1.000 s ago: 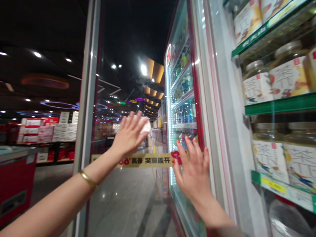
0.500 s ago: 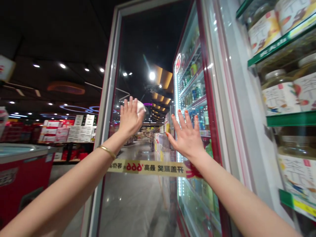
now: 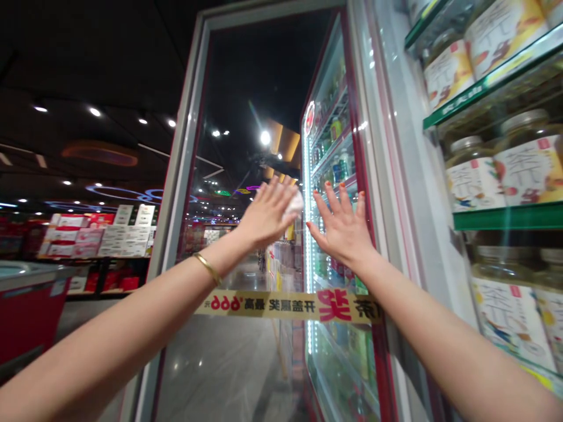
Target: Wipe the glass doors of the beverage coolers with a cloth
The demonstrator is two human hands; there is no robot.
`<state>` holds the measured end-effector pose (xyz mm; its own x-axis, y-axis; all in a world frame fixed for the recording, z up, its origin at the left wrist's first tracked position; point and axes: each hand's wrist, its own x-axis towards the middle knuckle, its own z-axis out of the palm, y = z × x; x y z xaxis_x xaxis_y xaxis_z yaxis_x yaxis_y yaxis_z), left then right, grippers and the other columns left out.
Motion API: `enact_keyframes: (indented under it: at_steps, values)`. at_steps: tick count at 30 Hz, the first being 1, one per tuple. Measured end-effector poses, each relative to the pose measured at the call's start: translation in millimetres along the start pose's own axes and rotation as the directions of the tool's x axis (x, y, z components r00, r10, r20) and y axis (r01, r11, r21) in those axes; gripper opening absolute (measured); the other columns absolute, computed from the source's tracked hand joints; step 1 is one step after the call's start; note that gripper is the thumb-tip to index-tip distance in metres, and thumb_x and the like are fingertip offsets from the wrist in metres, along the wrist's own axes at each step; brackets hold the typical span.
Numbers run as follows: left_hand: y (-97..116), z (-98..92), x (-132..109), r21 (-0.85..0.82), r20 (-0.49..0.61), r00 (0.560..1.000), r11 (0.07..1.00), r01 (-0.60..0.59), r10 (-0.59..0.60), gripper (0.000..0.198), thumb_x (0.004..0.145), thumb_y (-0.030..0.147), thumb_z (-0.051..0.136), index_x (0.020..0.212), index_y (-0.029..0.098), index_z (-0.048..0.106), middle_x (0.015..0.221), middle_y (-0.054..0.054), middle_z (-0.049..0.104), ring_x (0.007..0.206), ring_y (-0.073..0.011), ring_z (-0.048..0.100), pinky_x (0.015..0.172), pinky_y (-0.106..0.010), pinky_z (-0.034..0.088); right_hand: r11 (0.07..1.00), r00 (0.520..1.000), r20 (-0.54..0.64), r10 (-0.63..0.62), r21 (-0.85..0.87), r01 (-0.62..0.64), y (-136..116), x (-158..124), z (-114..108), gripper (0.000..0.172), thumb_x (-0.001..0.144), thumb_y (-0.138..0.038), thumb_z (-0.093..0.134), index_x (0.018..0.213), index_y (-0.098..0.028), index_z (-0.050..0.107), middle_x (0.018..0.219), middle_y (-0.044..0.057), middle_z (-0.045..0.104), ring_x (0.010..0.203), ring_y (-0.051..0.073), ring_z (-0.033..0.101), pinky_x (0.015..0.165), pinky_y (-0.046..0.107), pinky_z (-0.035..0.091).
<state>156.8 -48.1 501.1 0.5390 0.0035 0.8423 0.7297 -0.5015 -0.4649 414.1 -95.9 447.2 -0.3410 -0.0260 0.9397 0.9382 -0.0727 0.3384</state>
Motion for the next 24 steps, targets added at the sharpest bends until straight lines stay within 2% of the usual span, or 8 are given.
enact_keyframes:
  at_steps: [3,7,9,13,15,18,21,24]
  values:
    - [4.7,-1.8,-9.3,0.026,0.124,0.951,0.957,-0.289,0.284,0.067,0.111,0.058,0.034,0.174,0.036,0.021,0.185,0.0,0.02,0.173,-0.0251,0.005,0.141,-0.053,0.004,1.0,1.0,0.012,-0.021,-0.007,0.021,2.2,-5.2,-2.4,0.077,0.107,-0.057,0.044,0.172,-0.021,0.02,0.183,0.013,0.022,0.169,0.041,0.014,0.13,0.081,0.011]
    - [-30.1,-18.9,23.2,0.03,-0.021,0.988,0.988,0.152,-0.152,0.073,0.11,0.061,0.033,0.174,0.028,0.022,0.186,-0.009,0.013,0.173,-0.036,0.003,0.138,-0.064,0.007,0.999,0.999,0.006,-0.037,0.031,0.037,7.0,-8.2,-2.2,0.078,0.109,-0.052,0.037,0.173,-0.017,0.011,0.183,0.013,0.02,0.17,0.037,0.012,0.133,0.077,0.009]
    - [-15.6,-12.1,41.1,-0.012,-0.107,0.97,0.976,0.219,-0.219,0.074,0.11,0.061,0.032,0.174,0.025,0.023,0.185,-0.011,0.012,0.173,-0.0365,0.0,0.138,-0.064,0.005,0.998,1.0,-0.022,0.016,0.068,-0.015,9.5,-8.2,-0.9,0.079,0.111,-0.056,0.028,0.174,-0.015,0.003,0.184,0.015,0.013,0.171,0.036,0.007,0.135,0.074,0.011]
    - [47.1,13.4,22.8,0.015,0.017,0.955,0.955,-0.297,0.297,0.068,0.111,0.056,0.032,0.173,0.028,0.026,0.184,-0.002,0.021,0.173,-0.0263,0.006,0.141,-0.053,0.006,0.983,0.995,-0.041,0.094,0.165,-0.086,15.9,-8.5,0.2,0.085,0.109,-0.069,0.012,0.174,-0.018,-0.011,0.185,0.015,0.004,0.172,0.032,0.0,0.136,0.066,0.018]
    - [45.4,11.2,6.6,0.021,0.076,0.925,0.927,-0.374,0.371,0.068,0.111,0.055,0.034,0.174,0.032,0.023,0.185,0.0,0.021,0.173,-0.024,0.008,0.142,-0.051,0.007,0.975,0.993,-0.052,0.105,0.203,-0.092,17.4,-8.7,0.1,0.086,0.108,-0.072,0.008,0.173,-0.021,-0.015,0.185,0.015,0.004,0.172,0.031,0.001,0.136,0.066,0.019]
    - [6.6,-8.6,15.6,0.033,-0.006,1.0,0.999,-0.014,0.015,0.068,0.111,0.056,0.032,0.174,0.032,0.022,0.186,-0.004,0.015,0.173,-0.031,0.006,0.139,-0.061,0.008,0.966,0.991,-0.077,0.11,0.241,-0.089,16.4,-7.8,-0.4,0.087,0.106,-0.075,0.007,0.173,-0.026,-0.017,0.185,0.013,0.006,0.172,0.03,0.002,0.136,0.068,0.018]
    - [5.6,-14.5,46.8,0.011,-0.116,0.967,0.973,0.23,-0.227,0.07,0.11,0.054,0.032,0.173,0.024,0.025,0.185,-0.01,0.015,0.173,-0.036,0.004,0.138,-0.065,0.005,0.955,0.987,-0.083,0.137,0.275,-0.11,16.9,-5.8,-2.8,0.08,0.108,-0.07,0.004,0.173,-0.029,-0.015,0.186,0.008,0.006,0.172,0.028,0.001,0.137,0.065,0.019]
    - [51.4,-0.5,38.7,0.069,-0.05,0.984,0.984,-0.166,0.17,0.066,0.111,0.053,0.034,0.171,0.027,0.032,0.184,-0.002,0.024,0.172,-0.0305,0.009,0.141,-0.056,0.004,0.96,0.986,-0.071,0.148,0.251,-0.126,21.9,-4.8,-8.0,0.071,0.111,-0.06,0.005,0.173,-0.032,-0.017,0.186,0.005,0.006,0.172,0.027,0.002,0.136,0.063,0.025]
